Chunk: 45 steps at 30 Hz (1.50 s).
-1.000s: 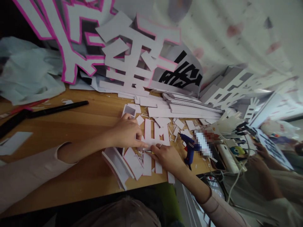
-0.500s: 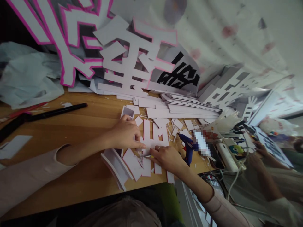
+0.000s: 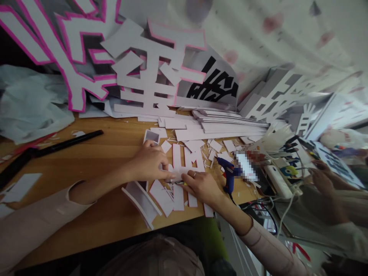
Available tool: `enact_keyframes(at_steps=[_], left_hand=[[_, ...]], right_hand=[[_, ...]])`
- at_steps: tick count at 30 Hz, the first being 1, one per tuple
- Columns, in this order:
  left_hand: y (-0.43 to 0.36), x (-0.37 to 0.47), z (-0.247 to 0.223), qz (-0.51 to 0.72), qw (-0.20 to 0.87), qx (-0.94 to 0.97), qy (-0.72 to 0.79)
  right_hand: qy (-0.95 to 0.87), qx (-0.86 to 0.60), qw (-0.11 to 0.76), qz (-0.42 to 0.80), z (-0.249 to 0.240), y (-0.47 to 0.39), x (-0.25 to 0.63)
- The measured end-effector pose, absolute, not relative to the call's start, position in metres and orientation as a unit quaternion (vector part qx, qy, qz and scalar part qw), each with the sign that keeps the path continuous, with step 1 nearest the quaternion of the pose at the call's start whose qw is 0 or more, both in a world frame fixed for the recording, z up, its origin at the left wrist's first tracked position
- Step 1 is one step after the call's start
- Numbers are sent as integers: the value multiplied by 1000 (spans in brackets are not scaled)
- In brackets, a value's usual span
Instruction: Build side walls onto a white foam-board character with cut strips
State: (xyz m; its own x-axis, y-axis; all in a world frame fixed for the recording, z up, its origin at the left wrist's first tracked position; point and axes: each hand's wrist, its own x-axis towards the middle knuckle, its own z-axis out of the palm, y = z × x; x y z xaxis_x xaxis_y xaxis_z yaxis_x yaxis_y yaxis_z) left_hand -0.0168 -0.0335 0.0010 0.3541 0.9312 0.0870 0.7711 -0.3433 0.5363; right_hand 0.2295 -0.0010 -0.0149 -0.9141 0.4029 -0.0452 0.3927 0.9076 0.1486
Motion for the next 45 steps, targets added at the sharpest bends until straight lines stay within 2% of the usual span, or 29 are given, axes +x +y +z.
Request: enact_keyframes(at_steps=[8,17,35,39,45], left_hand=[[-31,-16,1,177,226,788,545],[-31,-17,1,172,228,789,544],[-32,-17,1,181,237,785,543],[-31,-17,-1,187,236,785,542],[-31,-17,1,184,237,786,541]], right_hand=[[977,210,0,41,-14,-2,233],[974,223,16,46,-18,0,231],[947,242,204,56,-1,1,208],[954,223,193,48,-3,2,210],[969,215,110,50,-16,6,224]])
